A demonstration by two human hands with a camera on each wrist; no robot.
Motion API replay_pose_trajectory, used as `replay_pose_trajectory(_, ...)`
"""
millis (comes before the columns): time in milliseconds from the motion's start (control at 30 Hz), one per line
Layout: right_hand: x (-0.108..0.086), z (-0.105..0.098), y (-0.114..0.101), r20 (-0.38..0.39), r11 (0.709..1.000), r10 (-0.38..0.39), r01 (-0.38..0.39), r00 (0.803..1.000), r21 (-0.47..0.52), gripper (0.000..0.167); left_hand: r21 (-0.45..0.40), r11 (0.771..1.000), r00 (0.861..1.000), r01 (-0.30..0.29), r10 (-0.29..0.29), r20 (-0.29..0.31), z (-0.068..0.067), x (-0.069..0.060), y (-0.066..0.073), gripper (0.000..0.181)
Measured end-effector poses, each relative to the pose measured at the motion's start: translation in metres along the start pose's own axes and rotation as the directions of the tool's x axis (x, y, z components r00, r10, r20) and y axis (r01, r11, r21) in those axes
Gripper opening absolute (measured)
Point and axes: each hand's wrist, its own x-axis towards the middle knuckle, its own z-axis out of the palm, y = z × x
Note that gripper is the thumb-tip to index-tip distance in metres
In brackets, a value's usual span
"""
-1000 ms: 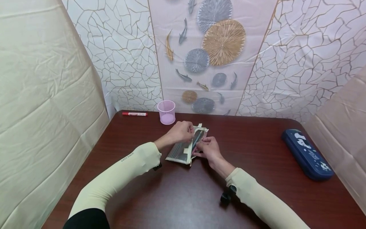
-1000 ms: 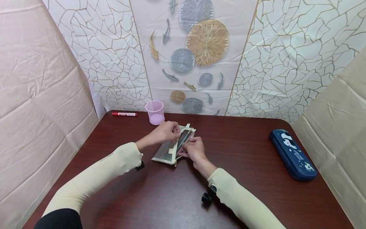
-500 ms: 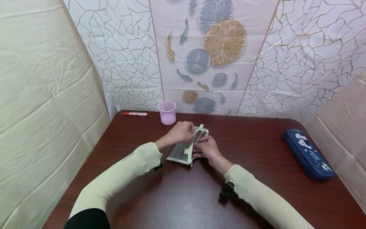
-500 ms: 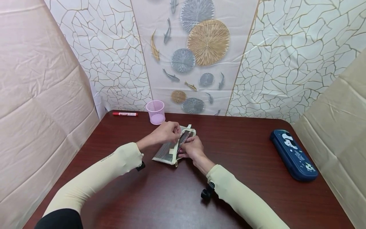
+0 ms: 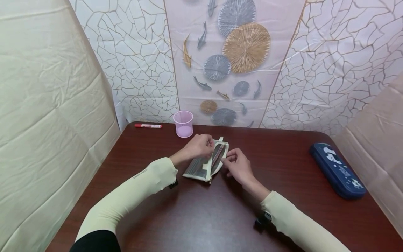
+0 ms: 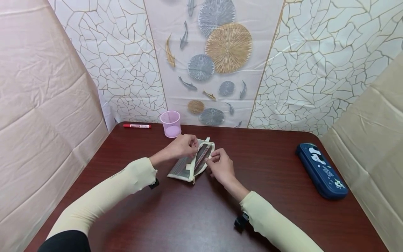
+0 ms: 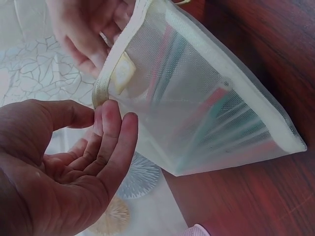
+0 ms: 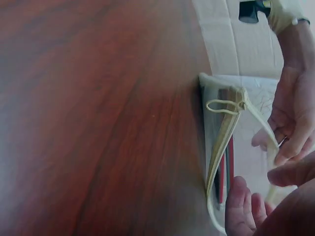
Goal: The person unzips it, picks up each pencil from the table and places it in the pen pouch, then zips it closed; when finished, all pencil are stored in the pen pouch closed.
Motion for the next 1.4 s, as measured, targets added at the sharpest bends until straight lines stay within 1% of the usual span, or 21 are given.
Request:
replay_pose_trajectory(33,-0.003,-0.002,0.001,0.006,0.997,-0.042,0.042,0.999,-0.069,0.030,-0.008,1.000,1.000,0.003,-0.003,0.000,0.000,0.000,-0.001,0.004)
replay_pose_trajectory(67,-0.007,-0.005,0.002,0.021,0.988,-0.084,0.086,0.996,-0.132,0.026,-0.016,1.000,1.000,0.006,-0.006,-0.002,0.000,0.000,-0.001,0.003)
replay_pose_trajectory(100,-0.011,-0.007,0.002,0.042,0.972,-0.125,0.131,0.991,-0.196,0.022,-0.026,1.000,1.000,0.009,-0.009,-0.004,0.000,0.000,-0.002,0.003)
replay_pose_trajectory(167,-0.018,-0.010,0.003,0.100,0.929,-0.195,0.216,0.976,-0.300,0.015,-0.050,0.999,1.000,0.012,-0.012,-0.011,0.000,0.000,-0.003,0.003)
replay_pose_trajectory(233,-0.026,-0.013,0.003,0.155,0.886,-0.225,0.268,0.962,-0.378,0.011,-0.069,0.998,1.000,0.011,-0.012,-0.017,0.000,0.000,-0.003,0.004)
replay_pose_trajectory(300,-0.032,-0.013,0.003,0.212,0.855,-0.229,0.301,0.950,-0.423,0.009,-0.079,0.997,1.000,0.007,-0.009,-0.023,0.000,0.000,-0.003,0.005)
replay_pose_trajectory(367,-0.036,-0.012,0.003,0.256,0.835,-0.227,0.323,0.940,-0.445,0.007,-0.091,0.996,1.000,0.005,-0.008,-0.029,0.001,0.000,-0.004,0.005)
replay_pose_trajectory(433,-0.039,-0.010,0.003,0.281,0.816,-0.239,0.350,0.929,-0.461,0.008,-0.114,0.994,0.999,0.002,-0.006,-0.033,0.003,0.001,-0.004,0.005)
replay_pose_trajectory(500,-0.040,-0.008,0.003,0.295,0.805,-0.256,0.372,0.920,-0.463,0.010,-0.148,0.989,0.999,-0.001,-0.004,-0.036,0.004,0.001,-0.004,0.005)
replay_pose_trajectory(567,-0.040,-0.005,0.003,0.295,0.803,-0.269,0.383,0.917,-0.457,0.014,-0.183,0.983,0.999,-0.006,-0.001,-0.039,0.006,0.001,-0.004,0.004)
replay_pose_trajectory(667,-0.040,-0.003,0.002,0.288,0.810,-0.280,0.386,0.916,-0.442,0.015,-0.203,0.979,0.999,-0.004,-0.007,-0.051,0.008,0.000,-0.004,0.005)
replay_pose_trajectory(733,-0.039,-0.001,0.002,0.285,0.818,-0.278,0.382,0.917,-0.430,0.013,-0.214,0.977,0.998,0.003,-0.017,-0.064,0.009,-0.001,-0.004,0.005)
replay_pose_trajectory(900,-0.038,0.003,0.002,0.269,0.854,-0.269,0.358,0.925,-0.378,0.005,-0.244,0.970,0.993,0.014,-0.043,-0.113,0.013,-0.002,-0.005,0.005)
replay_pose_trajectory(967,-0.038,0.003,0.003,0.259,0.867,-0.271,0.352,0.927,-0.354,0.005,-0.244,0.970,0.989,0.014,-0.049,-0.139,0.016,-0.002,-0.006,0.007)
replay_pose_trajectory(1033,-0.039,0.002,0.003,0.252,0.870,-0.284,0.358,0.925,-0.337,0.007,-0.245,0.969,0.985,0.013,-0.054,-0.165,0.020,-0.003,-0.006,0.008)
replay_pose_trajectory(1133,-0.040,0.000,0.004,0.239,0.860,-0.325,0.391,0.915,-0.328,0.008,-0.247,0.969,0.976,0.006,-0.059,-0.209,0.025,-0.006,-0.006,0.009)
replay_pose_trajectory(1233,-0.040,-0.002,0.003,0.238,0.843,-0.372,0.434,0.897,-0.317,0.007,-0.246,0.969,0.968,-0.009,-0.053,-0.246,0.029,-0.012,-0.007,0.012)
replay_pose_trajectory(1300,-0.040,-0.002,0.004,0.240,0.833,-0.397,0.457,0.886,-0.310,0.006,-0.236,0.971,0.964,-0.034,-0.030,-0.262,0.034,-0.019,-0.007,0.014)
replay_pose_trajectory(1400,-0.040,-0.003,0.005,0.238,0.822,-0.420,0.478,0.876,-0.310,0.003,-0.211,0.972,0.963,-0.101,0.043,-0.266,0.042,-0.034,-0.008,0.019)
